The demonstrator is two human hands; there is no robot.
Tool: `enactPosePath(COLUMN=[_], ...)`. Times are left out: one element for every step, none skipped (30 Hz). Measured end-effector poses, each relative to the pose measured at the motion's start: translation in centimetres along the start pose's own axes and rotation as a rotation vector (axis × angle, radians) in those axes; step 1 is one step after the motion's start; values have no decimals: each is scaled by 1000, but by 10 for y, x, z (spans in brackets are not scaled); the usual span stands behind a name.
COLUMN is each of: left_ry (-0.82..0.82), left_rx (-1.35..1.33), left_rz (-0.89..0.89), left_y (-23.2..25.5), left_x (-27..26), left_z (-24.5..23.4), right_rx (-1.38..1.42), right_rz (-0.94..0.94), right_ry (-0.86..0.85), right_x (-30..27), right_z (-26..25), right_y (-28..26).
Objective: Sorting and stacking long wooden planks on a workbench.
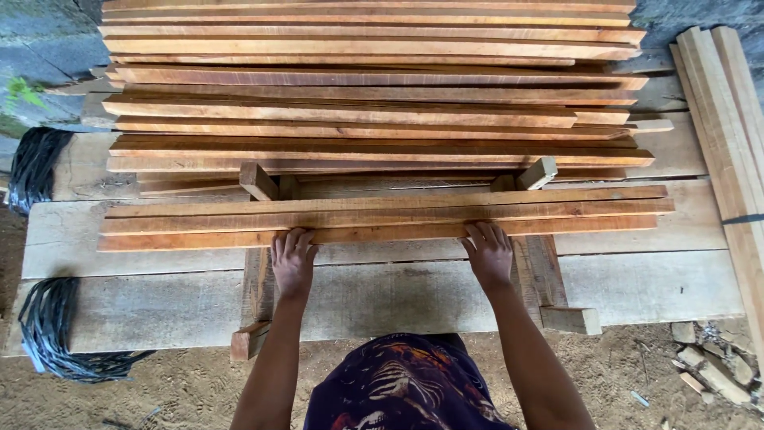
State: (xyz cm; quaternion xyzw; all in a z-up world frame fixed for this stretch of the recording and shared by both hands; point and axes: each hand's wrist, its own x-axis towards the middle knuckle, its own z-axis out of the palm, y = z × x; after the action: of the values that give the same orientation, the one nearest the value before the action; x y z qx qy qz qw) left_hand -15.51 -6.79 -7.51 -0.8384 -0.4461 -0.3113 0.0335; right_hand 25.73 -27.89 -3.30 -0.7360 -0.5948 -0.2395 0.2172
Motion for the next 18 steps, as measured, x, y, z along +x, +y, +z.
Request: enactPosePath(left_ry=[0,8,16,17,12,6,6,-22,-49,-51,-13,25,25,50,74,73,85,99], left_rx=[-1,-18,-36,-37,-84,-131,-133,-119,-105,-107,-124,-141,-143,-147,-150,-150,-154,-158], left_rz=[0,3,5,7,42,77,80,171,263,265,332,398,399,448,496,496,502,509], left_y=[5,8,11,11,11,11,27,43,59,76,94,111,121,130,140,145,149,155], left_x=[4,6,8,7,5,3,10,17,25,29,34,39,38,36,34,40,46,54], left_z=[-3,-7,-11,-6,0,5,0,-5,-9,-6,-2,2,18,32,47,37,28,19], right_rx=[-1,0,1,-1,-4,-8,-10,4,17,15,41,66,64,100,136,137,131,122], right_rz=[0,-2,-4,-3,-7,-10,-9,-34,-60,-57,-136,-216,-214,-253,-291,-290,-284,-278], right_ry=[0,13,27,28,38,47,48,-7,-61,-62,-34,-6,-6,-33,-59,-60,-81,-101], right_x=[1,1,2,5,8,10,9,8,7,6,6,6,13,20,26,37,47,58], right_z=[-1,0,0,-1,-2,-4,3,11,19,38,57,76,73,71,68,50,32,15], right_y=[1,0,-1,-4,-7,-10,-11,-13,-15,-25,-36,-46,-61,-77,-93,-103,-114,-123])
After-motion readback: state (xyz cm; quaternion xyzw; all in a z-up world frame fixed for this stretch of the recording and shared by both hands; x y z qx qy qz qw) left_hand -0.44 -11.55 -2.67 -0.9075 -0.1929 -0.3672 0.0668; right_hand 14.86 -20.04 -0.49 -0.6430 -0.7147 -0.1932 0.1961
